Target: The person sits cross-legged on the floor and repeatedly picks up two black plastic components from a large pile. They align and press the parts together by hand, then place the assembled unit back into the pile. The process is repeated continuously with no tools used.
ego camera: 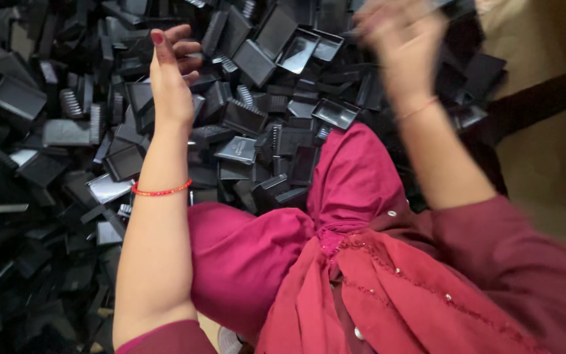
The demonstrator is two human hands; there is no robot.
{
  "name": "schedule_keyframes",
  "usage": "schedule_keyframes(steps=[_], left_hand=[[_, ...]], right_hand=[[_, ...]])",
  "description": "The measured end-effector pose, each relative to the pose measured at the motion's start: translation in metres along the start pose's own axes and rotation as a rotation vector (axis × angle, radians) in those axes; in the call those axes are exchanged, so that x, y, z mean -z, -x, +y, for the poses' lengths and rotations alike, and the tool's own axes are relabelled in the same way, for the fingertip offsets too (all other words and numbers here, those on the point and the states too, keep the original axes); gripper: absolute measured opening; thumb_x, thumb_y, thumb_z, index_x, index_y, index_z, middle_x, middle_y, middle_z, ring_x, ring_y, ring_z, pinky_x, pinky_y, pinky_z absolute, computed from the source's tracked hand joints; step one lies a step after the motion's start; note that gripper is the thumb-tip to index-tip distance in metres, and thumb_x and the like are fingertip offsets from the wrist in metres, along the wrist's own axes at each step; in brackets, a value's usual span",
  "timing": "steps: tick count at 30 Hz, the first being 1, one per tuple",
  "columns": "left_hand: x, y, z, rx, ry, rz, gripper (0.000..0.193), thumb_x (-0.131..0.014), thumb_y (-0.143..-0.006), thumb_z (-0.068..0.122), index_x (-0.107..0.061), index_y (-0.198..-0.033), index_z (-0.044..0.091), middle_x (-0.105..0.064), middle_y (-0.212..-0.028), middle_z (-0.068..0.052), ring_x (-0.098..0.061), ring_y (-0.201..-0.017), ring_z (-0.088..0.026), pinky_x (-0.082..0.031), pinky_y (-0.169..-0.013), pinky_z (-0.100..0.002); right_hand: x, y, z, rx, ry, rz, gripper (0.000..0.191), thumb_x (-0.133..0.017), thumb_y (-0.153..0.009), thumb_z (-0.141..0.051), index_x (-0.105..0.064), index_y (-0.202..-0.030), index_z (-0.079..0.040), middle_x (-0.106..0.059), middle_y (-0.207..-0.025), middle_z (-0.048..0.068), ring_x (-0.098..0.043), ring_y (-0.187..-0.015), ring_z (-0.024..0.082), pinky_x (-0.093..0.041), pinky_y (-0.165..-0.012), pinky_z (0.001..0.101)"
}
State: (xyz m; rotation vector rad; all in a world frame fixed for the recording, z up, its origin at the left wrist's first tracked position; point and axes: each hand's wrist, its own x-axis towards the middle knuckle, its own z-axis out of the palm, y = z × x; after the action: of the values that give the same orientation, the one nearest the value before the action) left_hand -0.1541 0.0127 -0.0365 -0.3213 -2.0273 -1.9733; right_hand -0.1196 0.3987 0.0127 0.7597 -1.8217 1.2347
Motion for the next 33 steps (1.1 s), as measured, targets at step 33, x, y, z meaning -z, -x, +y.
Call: schedule_keyframes(steps=[33], left_hand=[[0.021,0.032,0.039,-0.047,0.478,0.066,0.061,-0.077,-0.103,0.011,-0.036,-0.148,0.008,-0.068,-0.132,-0.016,-0.067,-0.118,-0.025,-0.055,-0.103,-0.035]], right_hand=[[-0.240,0.144,0.026,-0.085,0.266,-0.947,0.062,-0.080,-0.081,-0.045,-0.064,-0.127,-0.008,-0.064,-0.120,0.021,-0.066,-0.097,0.041,-0.054,-0.077,0.0498]])
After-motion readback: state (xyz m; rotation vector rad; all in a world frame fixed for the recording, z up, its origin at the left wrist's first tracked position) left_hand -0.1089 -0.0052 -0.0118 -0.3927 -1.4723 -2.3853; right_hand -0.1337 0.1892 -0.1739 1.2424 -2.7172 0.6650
